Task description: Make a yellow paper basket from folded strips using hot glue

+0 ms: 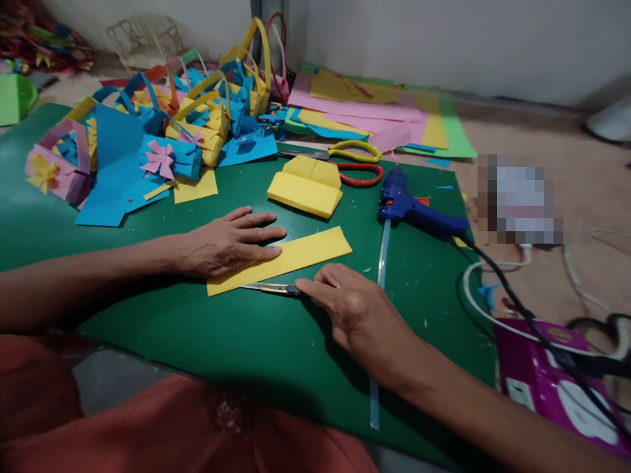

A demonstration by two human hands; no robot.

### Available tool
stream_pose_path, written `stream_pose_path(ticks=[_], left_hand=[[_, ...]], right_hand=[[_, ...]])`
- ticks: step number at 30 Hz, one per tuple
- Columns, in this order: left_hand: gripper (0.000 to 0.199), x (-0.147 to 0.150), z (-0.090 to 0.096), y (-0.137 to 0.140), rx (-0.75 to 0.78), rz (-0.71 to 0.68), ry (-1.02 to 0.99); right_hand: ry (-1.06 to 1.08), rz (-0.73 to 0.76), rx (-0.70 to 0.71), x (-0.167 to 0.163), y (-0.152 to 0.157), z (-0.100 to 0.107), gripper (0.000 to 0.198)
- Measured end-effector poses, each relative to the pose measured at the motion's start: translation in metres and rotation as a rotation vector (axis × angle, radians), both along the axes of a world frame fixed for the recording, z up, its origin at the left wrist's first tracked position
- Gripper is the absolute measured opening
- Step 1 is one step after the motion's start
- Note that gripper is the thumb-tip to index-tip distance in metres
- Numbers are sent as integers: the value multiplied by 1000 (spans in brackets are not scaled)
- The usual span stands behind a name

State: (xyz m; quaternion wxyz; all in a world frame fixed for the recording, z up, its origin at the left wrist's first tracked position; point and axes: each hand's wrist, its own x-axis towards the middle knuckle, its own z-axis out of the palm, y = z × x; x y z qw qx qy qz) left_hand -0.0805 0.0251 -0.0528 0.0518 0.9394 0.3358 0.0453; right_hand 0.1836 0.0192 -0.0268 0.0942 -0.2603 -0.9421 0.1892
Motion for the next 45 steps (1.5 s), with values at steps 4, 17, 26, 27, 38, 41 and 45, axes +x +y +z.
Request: stream_pose_path(ticks=[4, 17, 26, 27, 38, 41, 45], left_hand=[[38, 0, -1, 0, 0, -19, -3], [38, -1, -2, 1, 27, -33, -11], [38, -2, -2, 2, -9, -25, -23], [38, -2, -2, 2, -23, -21, -29], [41, -4, 1, 4, -110, -9, -81], [41, -4, 1, 3, -104, 2, -72], [40, -4, 0, 3, -88, 2, -67]], right_hand=[[22, -15, 16, -1, 0, 0, 40], [18, 67, 45, -14, -9, 2, 45], [59, 22, 28, -3, -7, -1, 41], [57, 5, 27, 1, -6, 1, 38], [61, -193, 14, 31, -14, 8, 30], [56, -203, 22, 31, -15, 7, 29], [56, -211, 43, 31, -15, 8, 29]])
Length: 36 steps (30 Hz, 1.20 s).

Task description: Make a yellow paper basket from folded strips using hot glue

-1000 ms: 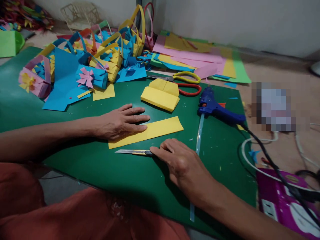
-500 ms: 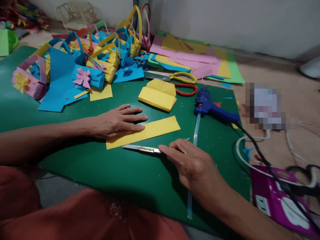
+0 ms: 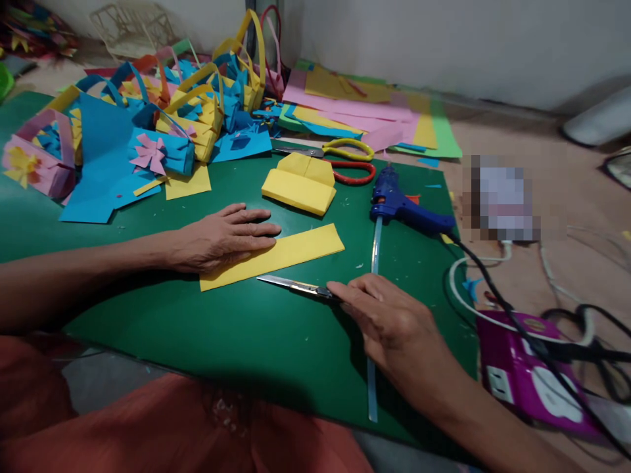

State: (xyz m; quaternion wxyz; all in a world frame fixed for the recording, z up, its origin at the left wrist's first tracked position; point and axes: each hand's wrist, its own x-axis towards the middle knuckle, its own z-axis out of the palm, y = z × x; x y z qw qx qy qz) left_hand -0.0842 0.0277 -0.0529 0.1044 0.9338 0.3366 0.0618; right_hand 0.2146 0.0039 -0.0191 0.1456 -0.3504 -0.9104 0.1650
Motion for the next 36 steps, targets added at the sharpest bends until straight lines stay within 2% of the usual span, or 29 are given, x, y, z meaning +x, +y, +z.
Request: stream_pose_path(ticks=[21, 27, 36], left_hand=[[39, 1, -1, -1, 15, 5, -1], [39, 1, -1, -1, 27, -2, -8], [39, 2, -1, 0, 35, 11, 10]], right_hand=[[13, 3, -19, 0, 1, 1, 33], [16, 10, 13, -2, 2, -1, 31], [20, -24, -16, -2, 1, 1, 29]])
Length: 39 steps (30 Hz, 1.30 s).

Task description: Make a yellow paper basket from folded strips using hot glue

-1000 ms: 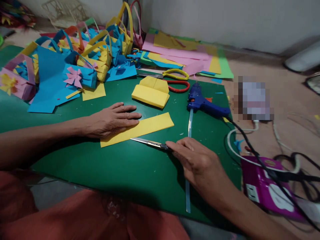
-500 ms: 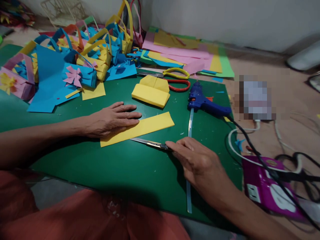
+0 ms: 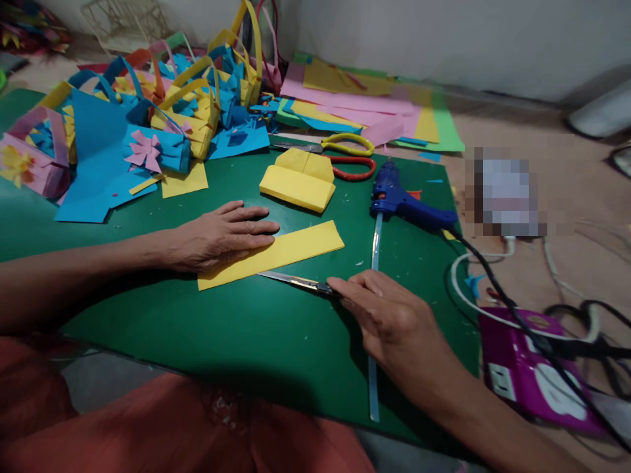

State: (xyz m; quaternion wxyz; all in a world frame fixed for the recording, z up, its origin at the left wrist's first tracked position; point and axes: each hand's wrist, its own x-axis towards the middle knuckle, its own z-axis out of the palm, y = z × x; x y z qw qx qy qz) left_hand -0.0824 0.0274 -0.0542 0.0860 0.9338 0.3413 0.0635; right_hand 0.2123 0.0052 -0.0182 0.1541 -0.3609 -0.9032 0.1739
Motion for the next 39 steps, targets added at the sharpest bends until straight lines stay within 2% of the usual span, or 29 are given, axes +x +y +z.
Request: stream_pose_path(ticks=[13, 22, 39], left_hand=[[40, 0, 1, 0, 2, -8, 16], [41, 0, -2, 0, 28, -4, 16], [42, 1, -3, -1, 73, -19, 46]], right_hand=[[3, 34, 25, -5, 0, -6, 26], [-166, 127, -13, -37, 2, -4, 29], [-74, 280, 26, -58, 1, -9, 26]])
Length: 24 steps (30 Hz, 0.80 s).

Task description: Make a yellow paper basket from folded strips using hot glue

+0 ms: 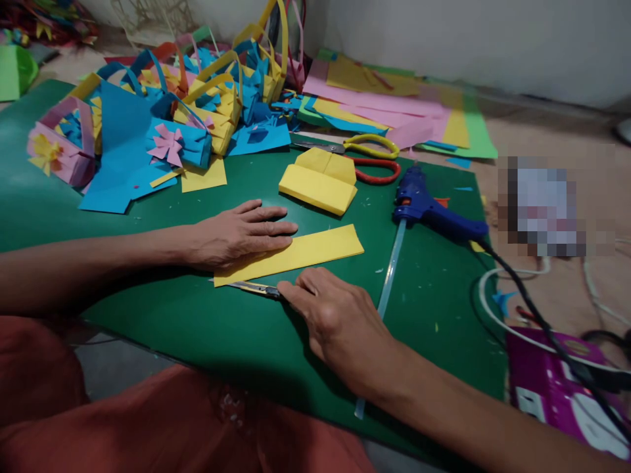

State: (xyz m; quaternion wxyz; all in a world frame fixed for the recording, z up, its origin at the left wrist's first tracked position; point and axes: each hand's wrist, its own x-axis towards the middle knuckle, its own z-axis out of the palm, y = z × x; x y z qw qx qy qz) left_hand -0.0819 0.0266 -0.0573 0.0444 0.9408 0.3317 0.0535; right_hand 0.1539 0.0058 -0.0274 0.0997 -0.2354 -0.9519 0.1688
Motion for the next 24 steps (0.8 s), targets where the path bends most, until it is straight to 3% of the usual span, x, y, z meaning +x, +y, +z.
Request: stream_pose_path(ticks=[6, 11, 14, 17, 20, 22, 24], left_hand=[[44, 0, 1, 0, -8, 0, 3], [44, 0, 3, -2, 5, -37, 13], [40, 0, 3, -1, 72, -50, 24], [39, 2, 8, 5, 148, -130, 67], [38, 8, 17, 15, 223, -161, 129], [36, 14, 21, 23, 274, -145, 154], [33, 20, 23, 27, 309, -88, 147]], right_hand=[[21, 72, -55, 5, -9, 5, 36], [76, -44, -84, 22, -8, 14, 27], [124, -165, 15, 36, 5, 23, 24], [167, -416, 142, 50, 33, 29, 27], [166, -647, 98, 54, 69, 28, 31], [153, -733, 62, 51, 89, 25, 40], [111, -733, 162, 46, 97, 24, 43]])
